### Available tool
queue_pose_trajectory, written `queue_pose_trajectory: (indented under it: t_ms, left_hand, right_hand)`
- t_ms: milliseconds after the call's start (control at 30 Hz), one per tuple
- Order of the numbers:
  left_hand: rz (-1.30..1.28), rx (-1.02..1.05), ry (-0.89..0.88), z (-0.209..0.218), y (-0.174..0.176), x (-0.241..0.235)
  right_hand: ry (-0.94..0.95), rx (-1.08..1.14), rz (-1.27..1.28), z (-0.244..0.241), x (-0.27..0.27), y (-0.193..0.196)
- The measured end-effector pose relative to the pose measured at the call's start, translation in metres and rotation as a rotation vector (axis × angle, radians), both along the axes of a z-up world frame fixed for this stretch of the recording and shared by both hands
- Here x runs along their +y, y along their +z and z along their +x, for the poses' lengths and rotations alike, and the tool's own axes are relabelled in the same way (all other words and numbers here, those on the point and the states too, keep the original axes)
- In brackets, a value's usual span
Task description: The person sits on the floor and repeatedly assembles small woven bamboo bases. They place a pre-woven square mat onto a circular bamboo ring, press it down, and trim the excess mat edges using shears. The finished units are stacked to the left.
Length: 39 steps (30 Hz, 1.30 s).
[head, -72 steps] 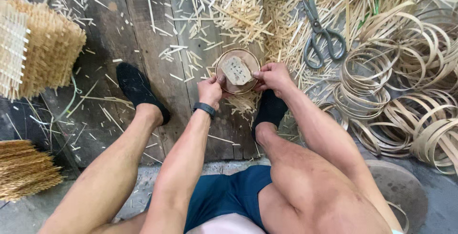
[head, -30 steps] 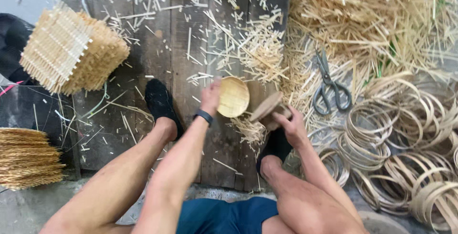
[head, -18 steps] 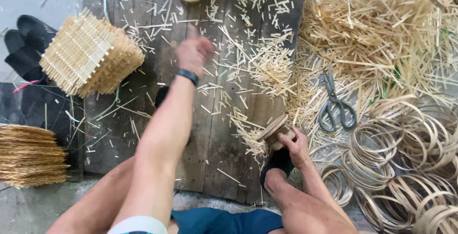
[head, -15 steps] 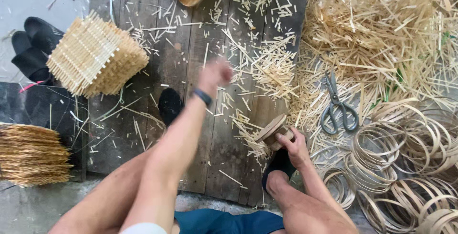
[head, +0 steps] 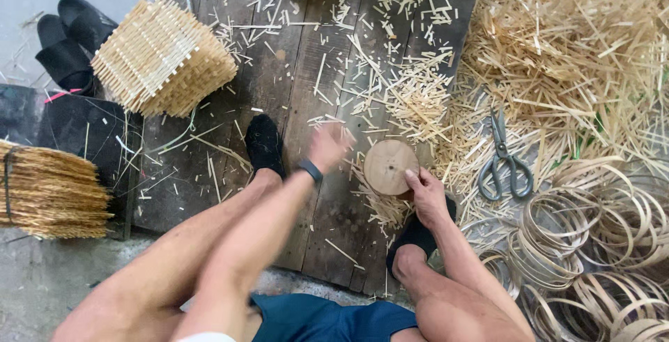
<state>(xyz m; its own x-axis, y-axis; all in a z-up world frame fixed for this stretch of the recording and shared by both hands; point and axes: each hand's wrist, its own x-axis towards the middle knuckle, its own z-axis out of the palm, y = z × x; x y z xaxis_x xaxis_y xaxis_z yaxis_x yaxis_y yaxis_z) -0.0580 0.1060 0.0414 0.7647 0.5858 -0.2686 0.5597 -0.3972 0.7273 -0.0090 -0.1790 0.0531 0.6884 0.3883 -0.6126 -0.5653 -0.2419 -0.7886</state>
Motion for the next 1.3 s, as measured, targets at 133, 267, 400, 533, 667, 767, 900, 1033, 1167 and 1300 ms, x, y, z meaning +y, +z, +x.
queue_pose_trajectory:
  t_ms: [133, 267, 400, 533, 667, 767, 900, 1033, 1167, 1300]
  left_hand:
    - [0.427, 0.02, 0.08, -0.003, 0.073, 0.153]
    - [0.88, 0.239, 0.017, -0.039, 0.109, 0.272]
    - [0.917, 0.387, -0.007, -0.079, 0.102, 0.334]
    - [0.904, 0.314, -0.088, -0.102, 0.095, 0.352]
    - [1.006, 0.248, -0.142, -0.1, 0.112, 0.351]
    - [1.03, 0.264, -0.161, -0.096, 0.124, 0.343]
    - [1.064, 0.279, -0.203, -0.093, 0.125, 0.331]
    - [1.035, 0.403, -0.154, -0.091, 0.113, 0.315]
    - [0.839, 0.452, -0.066, -0.083, 0.115, 0.31]
    - [0.717, 0.445, -0.146, -0.074, 0.143, 0.32]
  right_hand:
    - [-0.155, 0.171, 0.19, -0.011, -0.001, -0.005]
    - [-0.108, 0.187, 0.176, -0.022, -0.01, -0.01]
    - [-0.098, 0.208, 0.293, -0.024, -0.021, -0.022]
    - [-0.057, 0.207, 0.299, -0.025, -0.028, -0.032]
    - [-0.058, 0.185, 0.287, -0.026, -0.028, -0.032]
    - [-0.054, 0.181, 0.276, -0.026, -0.025, -0.03]
    - [-0.05, 0.192, 0.279, -0.024, -0.024, -0.028]
    - [-0.049, 0.187, 0.287, -0.024, -0.025, -0.026]
    - [-0.043, 0.196, 0.279, -0.023, -0.023, -0.026]
    - [-0.032, 0.201, 0.282, -0.025, -0.027, -0.024]
